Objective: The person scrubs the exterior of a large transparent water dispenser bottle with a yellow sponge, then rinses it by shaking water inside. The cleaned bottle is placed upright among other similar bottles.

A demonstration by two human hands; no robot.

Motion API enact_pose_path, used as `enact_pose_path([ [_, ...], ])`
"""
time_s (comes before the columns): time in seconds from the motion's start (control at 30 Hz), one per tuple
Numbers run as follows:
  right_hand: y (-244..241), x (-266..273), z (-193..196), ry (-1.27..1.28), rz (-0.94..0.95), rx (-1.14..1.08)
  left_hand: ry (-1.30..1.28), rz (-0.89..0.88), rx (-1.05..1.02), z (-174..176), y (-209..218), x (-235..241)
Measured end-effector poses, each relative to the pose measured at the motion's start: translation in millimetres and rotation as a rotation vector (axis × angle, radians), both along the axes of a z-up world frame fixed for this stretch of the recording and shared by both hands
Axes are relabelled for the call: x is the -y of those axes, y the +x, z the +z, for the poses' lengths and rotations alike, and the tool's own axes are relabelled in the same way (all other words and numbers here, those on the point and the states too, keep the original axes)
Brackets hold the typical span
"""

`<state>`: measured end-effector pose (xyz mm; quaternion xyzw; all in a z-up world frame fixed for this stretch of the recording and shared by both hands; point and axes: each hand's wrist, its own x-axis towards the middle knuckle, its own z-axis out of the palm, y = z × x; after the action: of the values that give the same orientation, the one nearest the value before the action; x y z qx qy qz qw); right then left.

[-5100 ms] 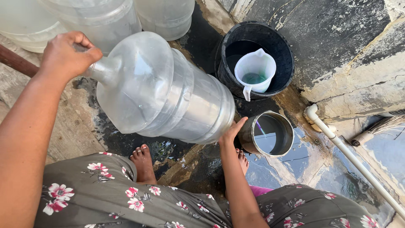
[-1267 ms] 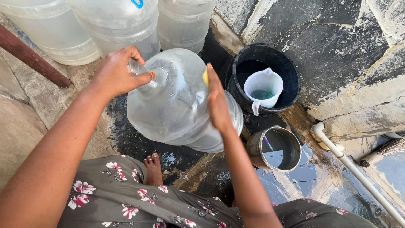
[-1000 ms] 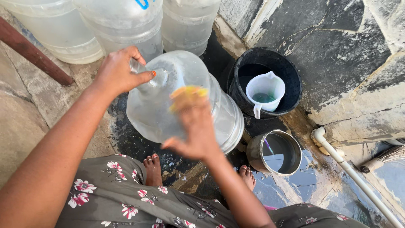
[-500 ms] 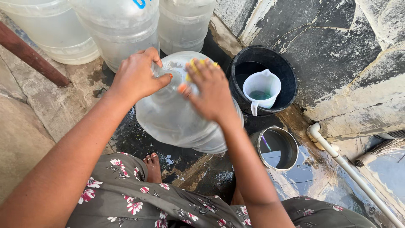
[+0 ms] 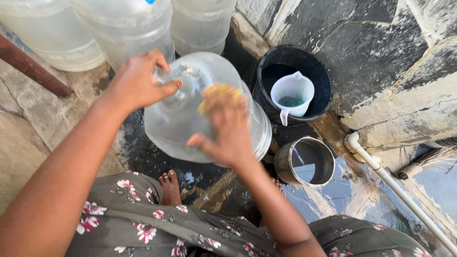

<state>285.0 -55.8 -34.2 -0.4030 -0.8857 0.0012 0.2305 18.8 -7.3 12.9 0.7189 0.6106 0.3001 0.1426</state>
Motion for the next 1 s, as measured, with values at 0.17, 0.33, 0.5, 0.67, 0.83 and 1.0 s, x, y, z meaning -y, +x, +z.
enact_pose_path([
  [0.17, 38, -57, -33, -0.314, -0.040, -0.435, -0.036, 0.128, 0.025, -6, -3, -4],
  [0.33, 35, -24, -95, -0.257, -0.110, -0.398, 0.041, 0.240, -0.020, -19, -9, -3],
  [0.5, -16, 56, -162, 0.037, 0.113, -0.349, 0.087, 0.236, -0.067, -27, -13, -12],
  [0.67, -14, 52, -146, 0.209, 0.100, -0.045, 0.118, 0.108, -0.041, -19, -9, -9],
  [0.83, 17, 13, -89, 0.060, -0.076, -0.329, 0.114, 0.022, 0.018, -10, 1, -2],
  [1.0, 40, -14, -78, -0.165, -0.216, -0.482, 0.104, 0.081, 0.002, -8, 4, 0],
])
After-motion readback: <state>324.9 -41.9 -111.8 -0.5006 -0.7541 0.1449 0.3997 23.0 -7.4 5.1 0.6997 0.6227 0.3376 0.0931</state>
